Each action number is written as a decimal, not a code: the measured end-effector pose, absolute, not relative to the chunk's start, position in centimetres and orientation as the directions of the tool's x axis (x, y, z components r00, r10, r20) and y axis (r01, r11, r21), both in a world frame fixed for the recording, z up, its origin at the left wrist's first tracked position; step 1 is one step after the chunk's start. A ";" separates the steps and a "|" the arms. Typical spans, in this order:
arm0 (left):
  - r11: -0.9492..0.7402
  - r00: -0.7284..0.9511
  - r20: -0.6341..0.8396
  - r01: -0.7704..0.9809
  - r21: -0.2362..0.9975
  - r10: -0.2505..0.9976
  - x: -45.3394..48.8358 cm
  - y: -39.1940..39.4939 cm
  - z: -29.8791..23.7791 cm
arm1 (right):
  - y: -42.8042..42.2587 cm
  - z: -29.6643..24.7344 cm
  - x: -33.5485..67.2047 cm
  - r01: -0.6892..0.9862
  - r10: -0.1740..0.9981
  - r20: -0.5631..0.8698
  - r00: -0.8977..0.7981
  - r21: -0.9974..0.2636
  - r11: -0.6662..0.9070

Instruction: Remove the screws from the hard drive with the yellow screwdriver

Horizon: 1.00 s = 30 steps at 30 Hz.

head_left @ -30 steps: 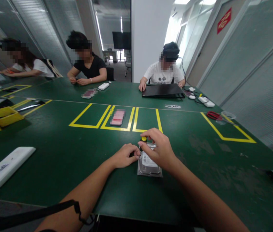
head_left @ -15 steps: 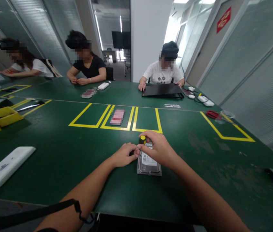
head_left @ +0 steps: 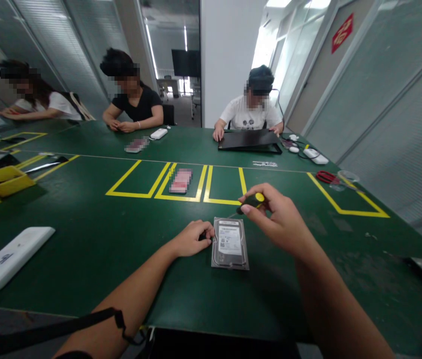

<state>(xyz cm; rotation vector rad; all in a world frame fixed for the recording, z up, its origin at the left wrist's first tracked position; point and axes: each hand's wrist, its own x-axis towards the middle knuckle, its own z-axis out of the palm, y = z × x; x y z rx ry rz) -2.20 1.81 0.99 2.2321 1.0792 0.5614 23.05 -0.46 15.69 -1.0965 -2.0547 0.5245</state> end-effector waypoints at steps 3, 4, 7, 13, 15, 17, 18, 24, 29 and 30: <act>-0.501 0.574 0.131 0.554 0.665 0.808 -2.2 1.8 0.9 | -0.6 15.4 24.8 0.598 0.872 0.395 -0.290 -0.637 0.487; -0.503 0.572 0.137 0.552 0.665 0.809 -2.2 1.8 0.8 | -0.6 15.0 25.4 0.632 0.877 0.393 -0.277 -0.613 0.474; -0.496 0.558 0.151 0.542 0.679 0.816 -2.2 1.8 0.5 | -0.2 12.5 27.3 0.728 0.867 0.399 -0.299 -0.492 0.478; -0.442 0.478 0.173 0.535 0.720 0.861 -2.0 2.0 -0.2 | 0.6 4.4 30.5 0.750 0.783 0.408 -0.470 -0.283 0.598; -0.425 0.451 0.180 0.531 0.733 0.874 -1.9 2.1 -0.4 | 0.8 2.1 30.9 0.795 0.803 0.379 -0.460 -0.227 0.563; -0.411 0.421 0.194 0.520 0.749 0.886 -1.8 2.2 -0.7 | 0.9 0.3 31.1 0.822 0.810 0.356 -0.465 -0.165 0.545; -0.411 0.402 0.211 0.518 0.750 0.891 -1.8 2.2 -0.8 | 1.0 -0.3 31.2 0.833 0.811 0.351 -0.468 -0.133 0.538; -0.526 0.356 0.388 0.594 0.609 0.850 -1.0 1.6 -0.4 | 1.2 -1.7 31.3 0.860 0.819 0.294 -0.493 0.026 0.509; -0.634 0.496 0.399 0.654 0.412 0.771 0.4 -0.3 1.9 | 1.3 -1.7 31.6 0.839 0.805 0.274 -0.526 0.015 0.544; -0.641 0.518 0.382 0.671 0.373 0.765 0.8 -0.8 2.5 | 1.3 -1.6 31.6 0.837 0.804 0.271 -0.529 0.007 0.548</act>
